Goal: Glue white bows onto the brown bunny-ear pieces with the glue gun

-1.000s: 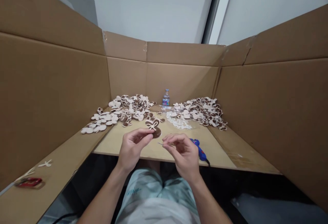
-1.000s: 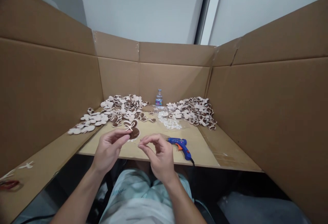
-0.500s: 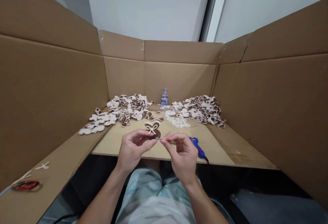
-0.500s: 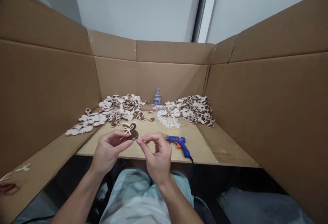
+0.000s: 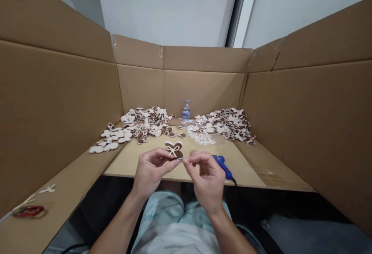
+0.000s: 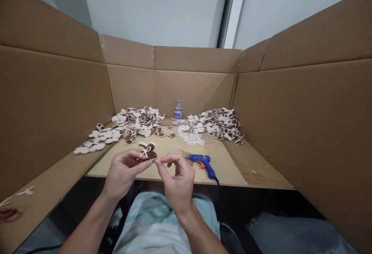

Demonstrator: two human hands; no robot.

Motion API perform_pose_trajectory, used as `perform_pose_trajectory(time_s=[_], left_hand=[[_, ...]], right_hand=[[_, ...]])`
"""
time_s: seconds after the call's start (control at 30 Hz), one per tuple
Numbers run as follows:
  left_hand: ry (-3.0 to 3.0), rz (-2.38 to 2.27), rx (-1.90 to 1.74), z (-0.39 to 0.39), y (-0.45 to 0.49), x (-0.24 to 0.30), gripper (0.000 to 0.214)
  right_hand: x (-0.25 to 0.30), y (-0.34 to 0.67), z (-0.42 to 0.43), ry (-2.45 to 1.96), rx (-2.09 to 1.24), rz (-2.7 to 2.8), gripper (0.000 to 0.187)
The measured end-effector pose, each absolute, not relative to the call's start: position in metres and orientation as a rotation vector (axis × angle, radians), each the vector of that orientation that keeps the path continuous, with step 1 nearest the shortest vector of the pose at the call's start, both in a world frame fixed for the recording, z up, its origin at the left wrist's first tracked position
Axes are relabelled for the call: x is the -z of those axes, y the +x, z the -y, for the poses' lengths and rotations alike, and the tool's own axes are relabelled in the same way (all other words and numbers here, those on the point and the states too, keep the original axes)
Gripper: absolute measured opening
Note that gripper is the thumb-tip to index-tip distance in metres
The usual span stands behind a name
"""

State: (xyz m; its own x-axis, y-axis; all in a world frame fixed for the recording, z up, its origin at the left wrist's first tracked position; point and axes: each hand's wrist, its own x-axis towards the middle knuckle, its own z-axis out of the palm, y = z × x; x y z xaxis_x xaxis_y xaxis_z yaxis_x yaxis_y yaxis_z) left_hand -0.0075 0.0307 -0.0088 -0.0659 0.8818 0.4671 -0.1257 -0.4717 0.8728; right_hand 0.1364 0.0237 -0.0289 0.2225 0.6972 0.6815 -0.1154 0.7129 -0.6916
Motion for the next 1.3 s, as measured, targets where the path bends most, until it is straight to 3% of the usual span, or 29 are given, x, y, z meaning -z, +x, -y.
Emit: perform_pose_trajectory(time_s=[0.33,0.67,0.77,0.9,1.2,1.3], left_hand=[[1.306,-0.703,-1.507,-0.027,-0.007,0.007,0.013],[1.221,-0.731,-1.482,-0.029,-0.004,0.006,0.029],[1.22,-0.723,-1.498,-0.031,-0.004,0.006,0.029],[1.2,-0.714,-1.495,-0.032,-0.006,0.004,0.03],[1.111,-0.74,-1.502,-0.035,-0.004,0.002,0.024],[1.086,-0.738,-1.504,-0.033,-0.003,0.002,0.02]], right_hand=[[0.019,0.146,-0.033,-0.512,-1.163,1.124,0.033],[0.023,0.153,-0.034,-0.437,-1.368,1.188,0.05],[0.025,0.155,-0.035,-0.449,-1.346,1.227,0.041],[0.023,0.157,-0.038,-0.452,-1.219,1.232,0.012],[-0.007,0.203,-0.016,-0.224,-0.982,1.075,0.011],[-0.003,0.207,-0.014,-0.366,-0.911,1.084,0.011]])
